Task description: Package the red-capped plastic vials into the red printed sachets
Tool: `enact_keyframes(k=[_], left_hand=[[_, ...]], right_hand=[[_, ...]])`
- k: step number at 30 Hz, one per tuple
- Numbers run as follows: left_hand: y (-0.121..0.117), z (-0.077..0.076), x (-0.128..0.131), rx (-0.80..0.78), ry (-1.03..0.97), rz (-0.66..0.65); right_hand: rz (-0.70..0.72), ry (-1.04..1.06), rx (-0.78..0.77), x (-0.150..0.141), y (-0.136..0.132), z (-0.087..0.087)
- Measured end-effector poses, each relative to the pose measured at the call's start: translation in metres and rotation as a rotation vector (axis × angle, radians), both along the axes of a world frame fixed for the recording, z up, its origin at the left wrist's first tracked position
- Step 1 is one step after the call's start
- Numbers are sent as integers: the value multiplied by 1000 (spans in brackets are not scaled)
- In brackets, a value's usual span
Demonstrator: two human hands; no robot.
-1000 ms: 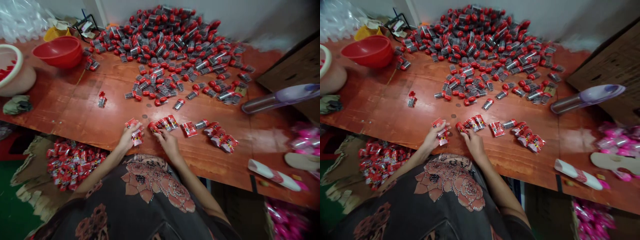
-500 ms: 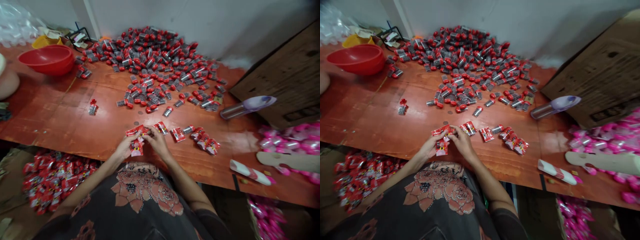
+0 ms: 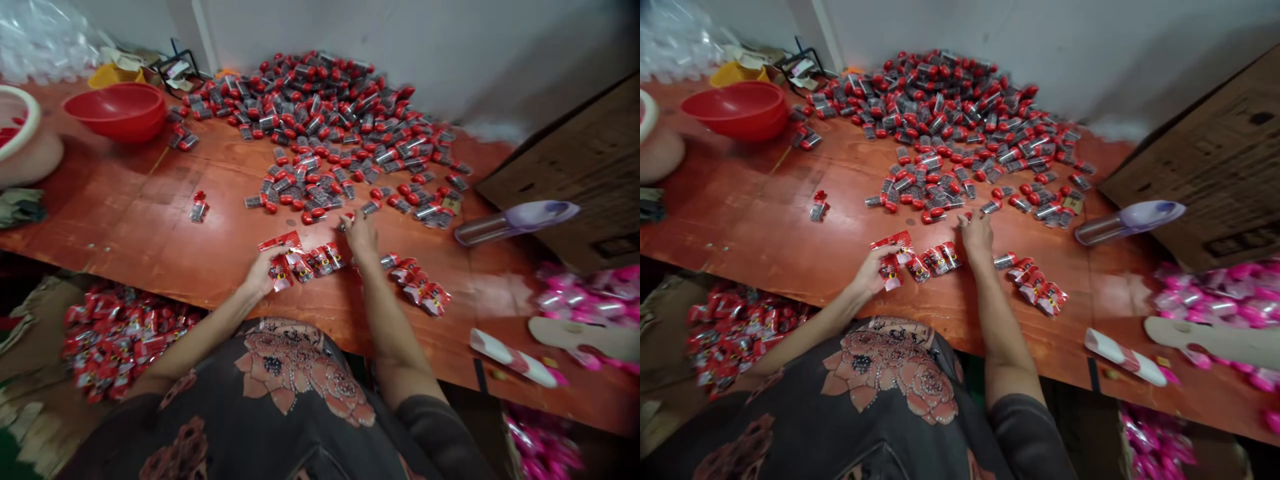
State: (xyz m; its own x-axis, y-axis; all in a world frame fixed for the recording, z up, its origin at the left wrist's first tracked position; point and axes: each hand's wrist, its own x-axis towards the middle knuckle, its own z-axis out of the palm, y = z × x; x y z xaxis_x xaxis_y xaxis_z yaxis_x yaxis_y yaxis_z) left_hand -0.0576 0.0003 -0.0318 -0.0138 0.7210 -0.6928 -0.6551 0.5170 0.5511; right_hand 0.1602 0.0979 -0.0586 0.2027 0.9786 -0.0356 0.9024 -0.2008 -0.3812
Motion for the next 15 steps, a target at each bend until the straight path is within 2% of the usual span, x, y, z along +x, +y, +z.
enact_keyframes(k=[4,8,12,14,15], left_hand=[[1,6,-6,-45,-32,25],[0,9,-10,-34,-87,25],[-2,7,-11,-14,-92,39],[-2,5,-11,25,-72,77],[-3,3,-10,42,-62,102]], right_hand=[[39,38,-63,6,13,-22],[21,215,-10,11,3,-26],[-29,629,226,-1,-33,-3],[19,861,245,-16,-61,14],[51,943,200,-25,-76,22]])
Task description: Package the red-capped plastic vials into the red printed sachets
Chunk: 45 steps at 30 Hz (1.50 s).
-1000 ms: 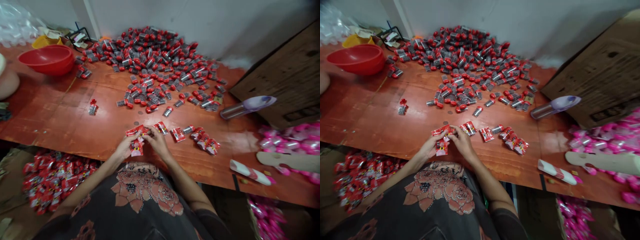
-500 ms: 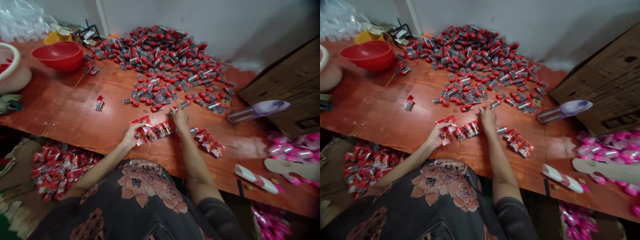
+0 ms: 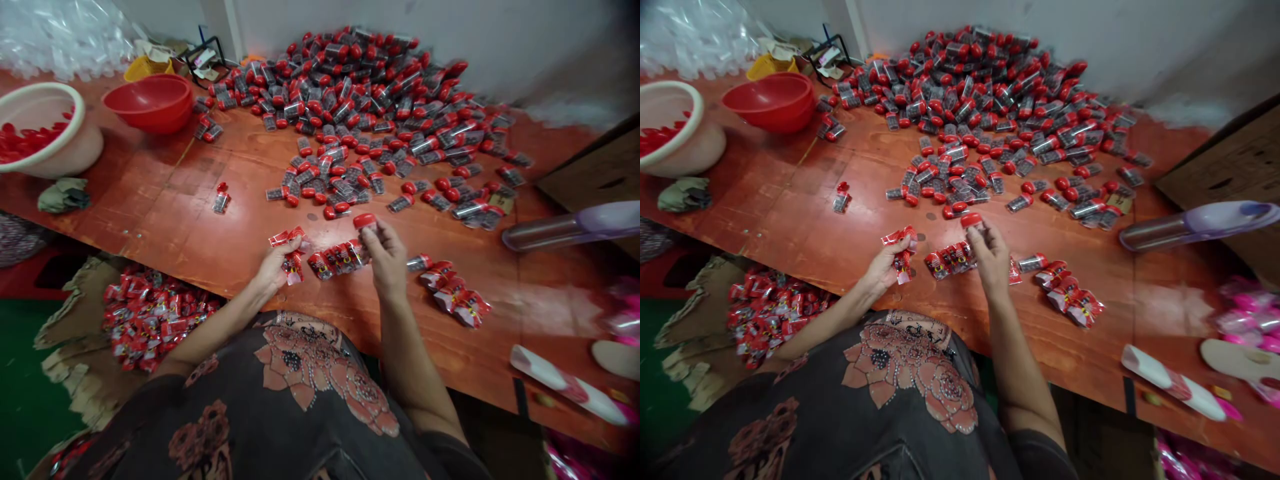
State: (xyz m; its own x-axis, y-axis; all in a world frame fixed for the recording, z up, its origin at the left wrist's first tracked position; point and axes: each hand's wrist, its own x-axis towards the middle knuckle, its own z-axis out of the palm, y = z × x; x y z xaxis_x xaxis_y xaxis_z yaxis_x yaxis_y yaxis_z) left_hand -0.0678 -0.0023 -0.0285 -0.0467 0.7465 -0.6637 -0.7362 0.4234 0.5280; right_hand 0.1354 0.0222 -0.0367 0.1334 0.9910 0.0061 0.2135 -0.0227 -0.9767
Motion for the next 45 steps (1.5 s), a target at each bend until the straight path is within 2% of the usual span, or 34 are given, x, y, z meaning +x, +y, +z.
enact_keyframes(k=[3,7,11,17,23,28,38,42,45], left_hand=[[0,-3,3,16,6,41],[-2,-6,6,34,-62,4],[-6,-5,8,56,-48,14],[-10,1,11,111,14,26],[-11,2,10,230,173,50],[-10,7,7,248,246,67],[-14,12,12,256,207,73],[-15,12,13,257,192,65],[-15,14,12,264,193,64]], right_hand=[[147,86,-94,-26,-38,14],[191,88,-50,-46,-60,13],[166,67,18,-52,-62,7],[192,-129,107,-54,-64,6],[274,-104,126,-54,-66,7],[170,-158,191,-49,-66,8],[62,-175,197,-55,-65,3],[94,-178,192,-57,-66,0],[134,-87,122,-58,-66,-1]])
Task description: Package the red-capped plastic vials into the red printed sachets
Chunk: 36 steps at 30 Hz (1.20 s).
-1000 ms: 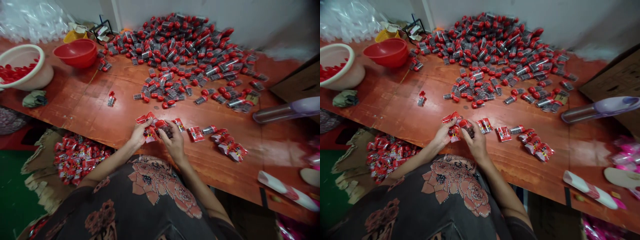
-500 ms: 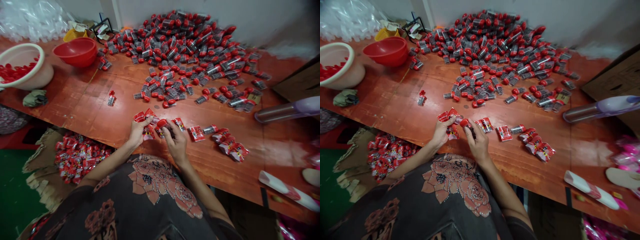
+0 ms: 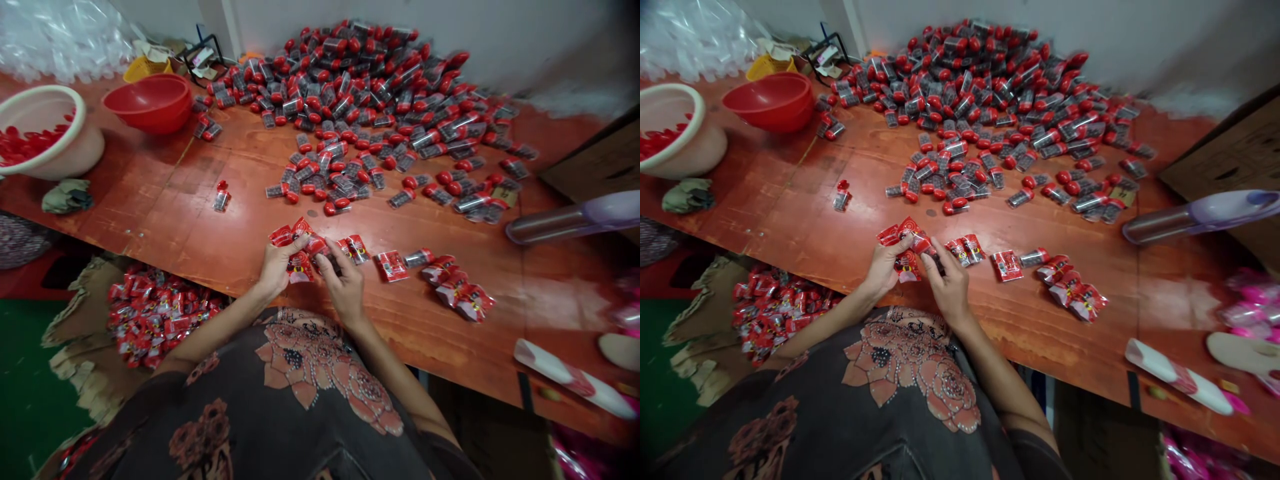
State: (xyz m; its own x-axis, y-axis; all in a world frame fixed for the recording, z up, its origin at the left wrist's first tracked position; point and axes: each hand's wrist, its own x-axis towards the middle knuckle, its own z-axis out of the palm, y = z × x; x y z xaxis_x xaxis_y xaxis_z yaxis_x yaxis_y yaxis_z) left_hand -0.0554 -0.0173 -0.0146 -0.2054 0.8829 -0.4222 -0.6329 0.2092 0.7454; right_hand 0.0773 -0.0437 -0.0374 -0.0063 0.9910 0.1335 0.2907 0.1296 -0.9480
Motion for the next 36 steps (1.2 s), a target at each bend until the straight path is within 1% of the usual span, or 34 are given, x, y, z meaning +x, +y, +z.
enact_keyframes(k=[2,6,9,11,14,17,20,21,24,26,29,31,33,36], left_hand=[[-1,0,-1,19,4,-13],[-5,1,-3,29,52,-71],[-7,5,-6,3,94,-109],[-9,10,-8,17,108,-136],[-11,16,-12,68,121,-201],[-12,19,-15,86,137,-253],[-13,20,-15,92,141,-269],[-14,20,-15,92,134,-274],[-15,19,-12,84,95,-291],[-14,18,-10,82,64,-274],[-13,15,-7,100,41,-170],[-11,13,-7,102,50,-121],[-10,11,-8,84,70,-142],[-11,9,-9,55,97,-217]], right_hand=[[27,63,-57,0,1,1],[101,118,-129,2,2,6],[156,211,-212,4,1,13],[182,300,-276,5,1,17],[182,380,-351,6,0,22],[176,377,-354,8,-2,23],[167,306,-294,9,-4,22],[151,255,-239,10,-5,21],[93,36,-1,10,-8,14],[70,-67,111,9,-10,8],[58,-88,155,7,-11,2],[84,-88,185,7,-11,0],[105,-95,233,7,-10,1],[88,-91,260,9,-10,3]])
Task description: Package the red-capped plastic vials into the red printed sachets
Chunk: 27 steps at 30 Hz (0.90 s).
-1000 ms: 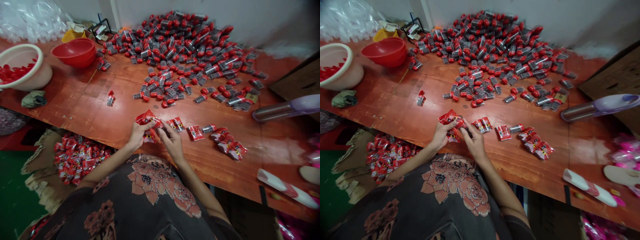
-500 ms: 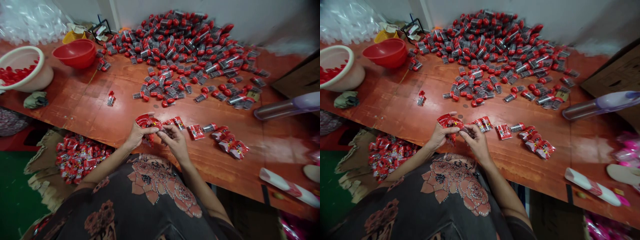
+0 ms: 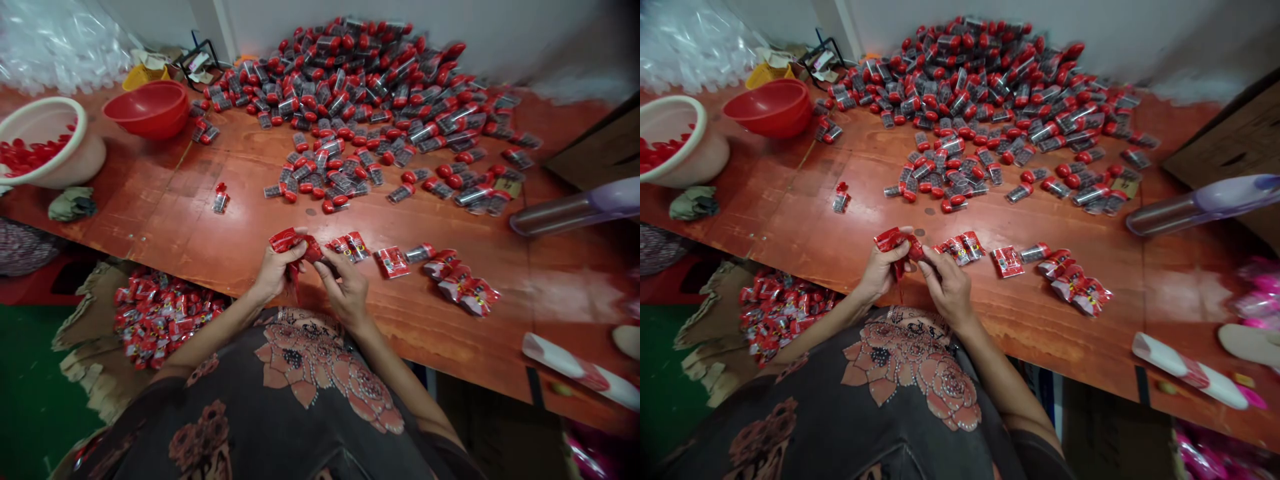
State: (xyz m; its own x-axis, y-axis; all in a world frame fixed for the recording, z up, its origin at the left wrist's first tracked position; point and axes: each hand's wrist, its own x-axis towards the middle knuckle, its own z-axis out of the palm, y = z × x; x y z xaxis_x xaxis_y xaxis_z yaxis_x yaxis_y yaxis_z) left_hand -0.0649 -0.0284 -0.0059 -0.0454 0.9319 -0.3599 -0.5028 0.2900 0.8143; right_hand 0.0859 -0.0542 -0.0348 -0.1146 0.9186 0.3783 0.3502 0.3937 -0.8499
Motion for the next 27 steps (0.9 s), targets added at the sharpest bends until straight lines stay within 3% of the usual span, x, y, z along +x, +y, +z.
enact_keyframes(k=[5,10,16,21,23,27], left_hand=[[-6,0,8,-4,18,13],[-10,-8,14,-53,-7,-21],[-7,-23,10,-32,33,-12],[-5,-26,8,-62,74,-114],[-4,-27,7,-56,58,-78],[-1,-27,7,-39,24,138]], right_hand=[[-31,86,-73,-2,-3,-3],[-63,213,-317,-4,-5,-12],[41,261,-473,0,-1,-14],[92,501,-664,-3,2,-11],[105,567,-702,-4,3,-10],[63,558,-636,-6,1,-10]])
